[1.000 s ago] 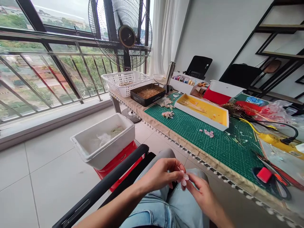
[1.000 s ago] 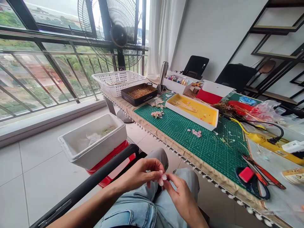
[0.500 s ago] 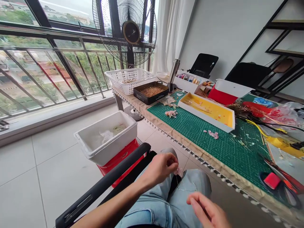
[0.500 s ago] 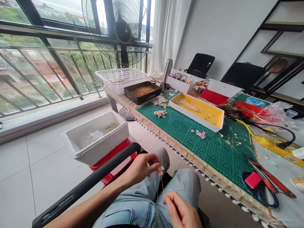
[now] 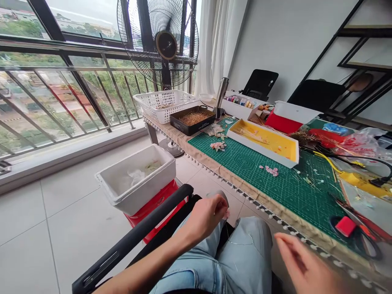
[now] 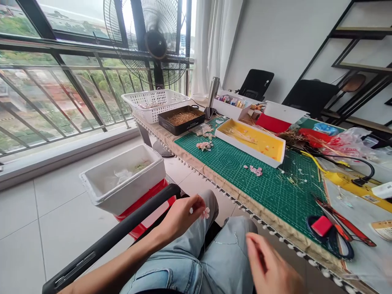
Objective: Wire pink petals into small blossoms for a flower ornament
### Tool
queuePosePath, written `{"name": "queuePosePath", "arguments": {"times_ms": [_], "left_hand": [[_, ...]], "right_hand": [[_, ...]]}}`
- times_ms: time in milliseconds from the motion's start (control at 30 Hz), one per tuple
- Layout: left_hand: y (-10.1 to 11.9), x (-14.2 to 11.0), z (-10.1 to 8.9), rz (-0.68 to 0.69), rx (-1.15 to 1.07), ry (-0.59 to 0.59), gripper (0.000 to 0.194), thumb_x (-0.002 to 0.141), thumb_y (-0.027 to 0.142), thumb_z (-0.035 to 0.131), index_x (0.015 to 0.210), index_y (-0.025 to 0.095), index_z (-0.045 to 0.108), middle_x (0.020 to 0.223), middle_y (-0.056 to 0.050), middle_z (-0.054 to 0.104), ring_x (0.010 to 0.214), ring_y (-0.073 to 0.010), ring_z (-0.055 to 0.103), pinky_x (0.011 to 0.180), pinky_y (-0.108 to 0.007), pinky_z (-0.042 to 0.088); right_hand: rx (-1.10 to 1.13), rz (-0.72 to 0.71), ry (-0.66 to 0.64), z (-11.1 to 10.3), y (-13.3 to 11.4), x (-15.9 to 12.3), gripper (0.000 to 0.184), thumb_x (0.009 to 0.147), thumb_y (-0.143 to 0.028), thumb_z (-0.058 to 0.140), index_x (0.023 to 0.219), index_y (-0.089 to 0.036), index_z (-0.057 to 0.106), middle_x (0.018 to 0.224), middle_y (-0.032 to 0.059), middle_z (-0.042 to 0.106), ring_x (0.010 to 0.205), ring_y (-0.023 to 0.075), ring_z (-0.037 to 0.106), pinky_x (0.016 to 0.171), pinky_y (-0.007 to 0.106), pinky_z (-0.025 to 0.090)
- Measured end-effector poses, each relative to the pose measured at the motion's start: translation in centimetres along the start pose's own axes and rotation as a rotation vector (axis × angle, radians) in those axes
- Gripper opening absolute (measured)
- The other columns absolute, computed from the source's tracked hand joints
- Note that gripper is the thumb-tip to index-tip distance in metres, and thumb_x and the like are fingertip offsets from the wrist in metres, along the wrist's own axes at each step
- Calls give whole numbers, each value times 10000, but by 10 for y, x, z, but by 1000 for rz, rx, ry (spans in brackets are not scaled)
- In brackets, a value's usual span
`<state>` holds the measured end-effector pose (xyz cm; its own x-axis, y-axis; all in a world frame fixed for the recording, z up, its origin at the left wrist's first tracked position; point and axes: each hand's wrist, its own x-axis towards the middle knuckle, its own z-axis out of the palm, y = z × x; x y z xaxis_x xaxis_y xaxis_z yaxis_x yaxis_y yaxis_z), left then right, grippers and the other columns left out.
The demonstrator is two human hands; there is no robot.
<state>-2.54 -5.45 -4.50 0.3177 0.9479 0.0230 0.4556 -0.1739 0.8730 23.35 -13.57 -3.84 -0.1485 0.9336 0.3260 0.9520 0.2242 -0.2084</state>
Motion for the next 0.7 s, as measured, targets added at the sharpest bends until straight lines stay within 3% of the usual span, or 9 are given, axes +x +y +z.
{"name": "queuePosePath", "arguments": {"times_ms": [67,167,233,333,400,467,567,700], "left_hand": [[2,-1,-1,8,-14,-6,95,882,214,511,853,208,601,777,18,741,696,-138,650,621,-214,420],[3,-1,-4,-5,-46,11,100,888,219,510,838,206,596,776,17,746,691,-131,652,619,-208,421],[1,-1,-5,-7,-61,18,102,886,215,511,830,203,595,768,18,746,685,-127,648,618,-207,417],[1,-2,0,11,-73,-3,101,882,214,515,818,201,592,741,24,736,672,-123,641,623,-208,416],[3,-3,3,19,-91,-45,99,880,217,514,815,202,587,736,25,733,677,-124,644,622,-207,418],[7,-5,5,20,-110,-94,98,881,220,508,823,201,584,744,20,735,690,-128,651,619,-206,423],[11,-5,4,12,-108,-126,109,882,227,496,826,199,586,745,8,736,677,-132,646,612,-211,427],[9,-4,1,-6,-121,-130,118,877,244,485,830,200,584,733,8,728,586,-116,600,576,-216,416]], "right_hand": [[44,-140,8,17,-29,11,263,944,-404,485,1080,-243,642,670,3,749,503,189,707,417,239,479],[115,-172,-54,39,-56,18,365,983,-336,362,735,-244,614,562,-5,659,439,174,633,403,259,394],[341,-57,-162,41,-60,18,398,977,-362,381,654,-237,576,542,-13,604,455,151,582,442,244,381],[899,277,-347,24,-58,21,334,919,-485,518,760,-221,646,555,-27,554,473,110,466,452,209,335],[1240,514,-341,11,-58,29,332,852,-526,618,795,-204,672,560,-31,534,473,85,387,439,190,285],[1452,655,-245,4,-61,40,327,788,-516,705,787,-190,687,570,-31,535,476,69,354,441,179,271],[1522,684,-158,5,-66,52,304,760,-481,748,769,-179,704,597,-17,567,488,68,387,449,180,281],[1483,629,-149,11,-69,56,295,777,-470,737,753,-177,706,605,-7,592,496,74,420,457,184,297]]}}
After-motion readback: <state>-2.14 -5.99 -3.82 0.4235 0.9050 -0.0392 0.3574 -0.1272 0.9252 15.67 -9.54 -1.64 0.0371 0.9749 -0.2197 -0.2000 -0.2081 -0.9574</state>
